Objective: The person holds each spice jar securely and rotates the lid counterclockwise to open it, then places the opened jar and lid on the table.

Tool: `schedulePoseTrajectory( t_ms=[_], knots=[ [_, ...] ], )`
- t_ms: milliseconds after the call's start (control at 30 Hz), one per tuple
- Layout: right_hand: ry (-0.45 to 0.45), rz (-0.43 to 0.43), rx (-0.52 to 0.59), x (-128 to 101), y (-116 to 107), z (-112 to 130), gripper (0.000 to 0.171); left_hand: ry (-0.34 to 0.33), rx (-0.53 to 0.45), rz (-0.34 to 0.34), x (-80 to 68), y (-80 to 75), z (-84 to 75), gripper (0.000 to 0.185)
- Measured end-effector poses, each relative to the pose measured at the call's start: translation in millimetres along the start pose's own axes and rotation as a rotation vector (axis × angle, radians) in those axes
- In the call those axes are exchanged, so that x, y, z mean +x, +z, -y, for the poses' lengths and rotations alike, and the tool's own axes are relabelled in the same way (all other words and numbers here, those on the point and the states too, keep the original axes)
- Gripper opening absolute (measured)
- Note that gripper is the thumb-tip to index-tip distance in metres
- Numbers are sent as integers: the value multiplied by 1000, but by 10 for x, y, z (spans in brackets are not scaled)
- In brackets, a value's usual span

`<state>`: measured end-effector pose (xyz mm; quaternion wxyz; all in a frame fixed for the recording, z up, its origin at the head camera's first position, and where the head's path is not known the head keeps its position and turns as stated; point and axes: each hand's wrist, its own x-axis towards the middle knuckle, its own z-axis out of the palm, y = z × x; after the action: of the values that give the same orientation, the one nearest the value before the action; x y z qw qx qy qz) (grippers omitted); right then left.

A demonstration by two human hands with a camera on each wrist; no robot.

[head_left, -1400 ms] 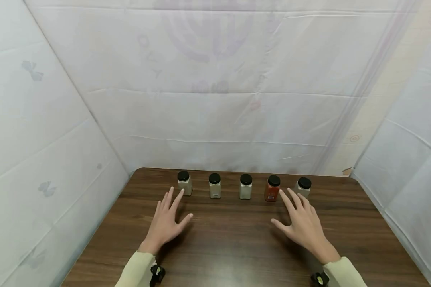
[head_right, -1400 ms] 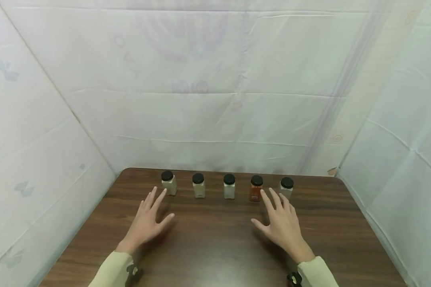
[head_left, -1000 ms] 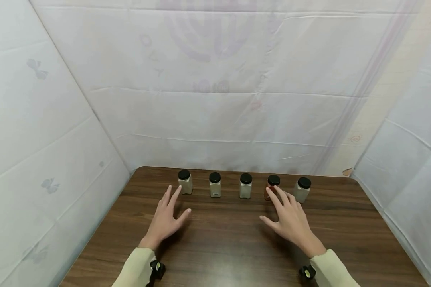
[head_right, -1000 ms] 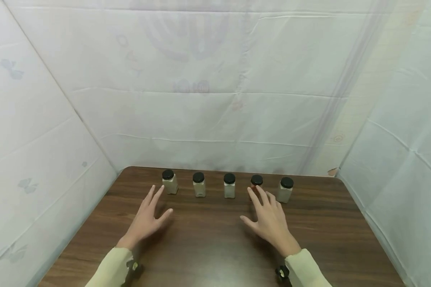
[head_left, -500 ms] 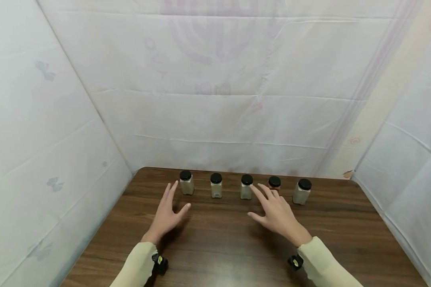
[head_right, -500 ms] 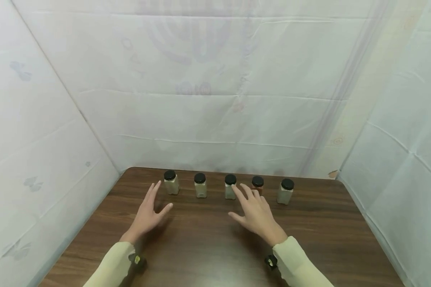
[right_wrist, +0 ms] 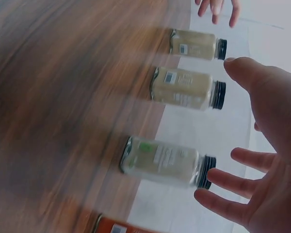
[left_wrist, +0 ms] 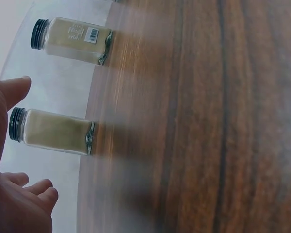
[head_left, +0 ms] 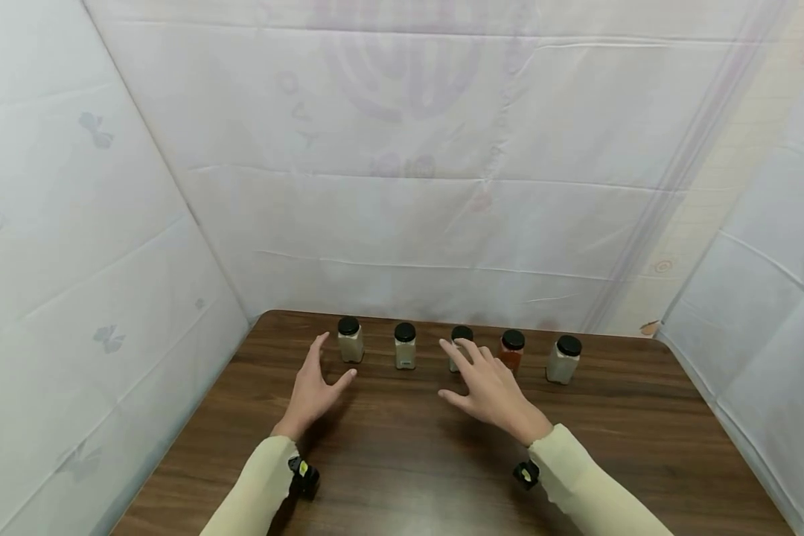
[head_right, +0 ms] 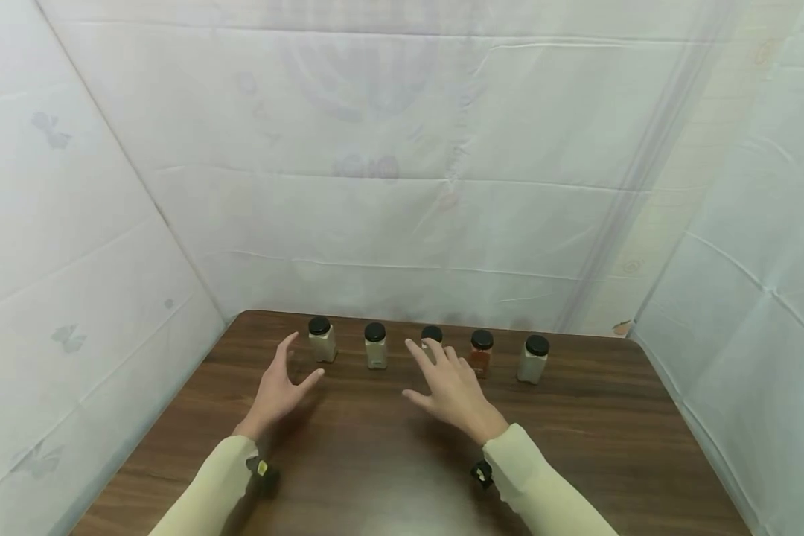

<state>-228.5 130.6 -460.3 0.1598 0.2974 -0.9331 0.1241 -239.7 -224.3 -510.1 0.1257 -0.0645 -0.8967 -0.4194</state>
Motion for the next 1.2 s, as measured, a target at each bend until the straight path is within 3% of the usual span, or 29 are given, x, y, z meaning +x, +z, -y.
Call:
schedulePoseTrajectory(
  t_ms=[300, 600, 1200],
  knots=[
    [-75, 11, 97, 206, 24, 123, 82, -20, -21, 2, 88, 66, -18, 92],
    [-123, 36, 125, 333, 85, 228, 78, -51, -51, -3, 142, 108, -29, 89],
    [-138, 61, 146, 549, 218, 422, 80, -59, -63, -22, 301, 168, -75, 90]
  ],
)
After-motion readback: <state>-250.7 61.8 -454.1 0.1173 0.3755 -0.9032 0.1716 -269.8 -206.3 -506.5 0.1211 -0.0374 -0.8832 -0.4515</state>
